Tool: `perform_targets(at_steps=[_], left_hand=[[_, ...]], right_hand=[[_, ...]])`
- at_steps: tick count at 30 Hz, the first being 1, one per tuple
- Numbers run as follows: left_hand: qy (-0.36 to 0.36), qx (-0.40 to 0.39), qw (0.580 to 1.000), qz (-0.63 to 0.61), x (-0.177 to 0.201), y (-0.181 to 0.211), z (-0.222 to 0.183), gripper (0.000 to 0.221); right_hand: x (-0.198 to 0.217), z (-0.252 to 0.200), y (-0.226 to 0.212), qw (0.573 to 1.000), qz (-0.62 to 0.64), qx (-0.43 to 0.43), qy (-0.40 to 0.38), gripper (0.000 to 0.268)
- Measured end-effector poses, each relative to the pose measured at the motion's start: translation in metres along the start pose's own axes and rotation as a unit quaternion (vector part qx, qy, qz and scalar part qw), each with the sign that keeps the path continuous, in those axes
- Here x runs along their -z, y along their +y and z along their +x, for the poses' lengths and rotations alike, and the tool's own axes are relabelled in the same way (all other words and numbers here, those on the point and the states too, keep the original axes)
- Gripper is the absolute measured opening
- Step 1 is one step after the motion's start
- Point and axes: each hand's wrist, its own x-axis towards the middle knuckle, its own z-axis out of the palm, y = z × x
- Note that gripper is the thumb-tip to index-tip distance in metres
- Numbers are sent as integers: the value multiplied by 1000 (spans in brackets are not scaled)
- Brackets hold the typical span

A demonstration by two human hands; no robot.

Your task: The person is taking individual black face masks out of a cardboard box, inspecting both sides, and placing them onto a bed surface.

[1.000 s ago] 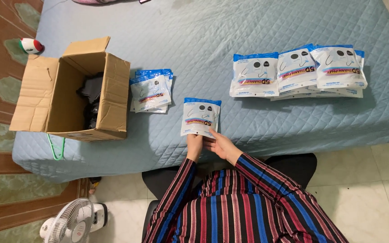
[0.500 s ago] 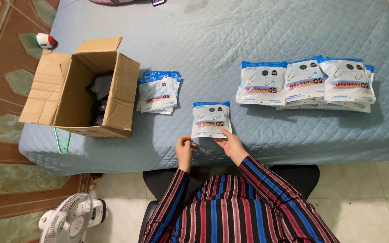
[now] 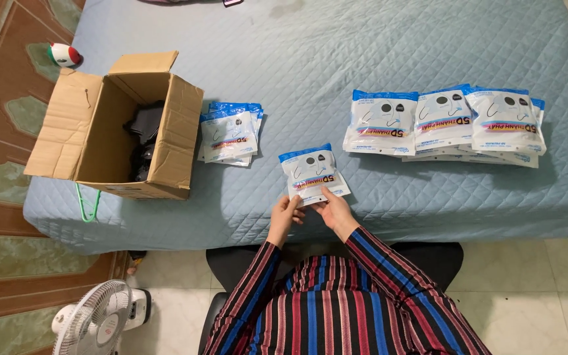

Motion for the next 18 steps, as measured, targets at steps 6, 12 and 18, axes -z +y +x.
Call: perform_targets(at_steps=[6,12,18], left_hand=[[169,-268,905,283,31,17,16,33],[132,-283,809,497,40,7,32,45],[137,-306,752,567,48,-13,42,48]], right_hand=[[13,-2,-4,994,-95,10,-51,37],[-8,-43,-60,991,-80,73,-74,29],[-12,-60,-160,981,-15,193,-16,29]])
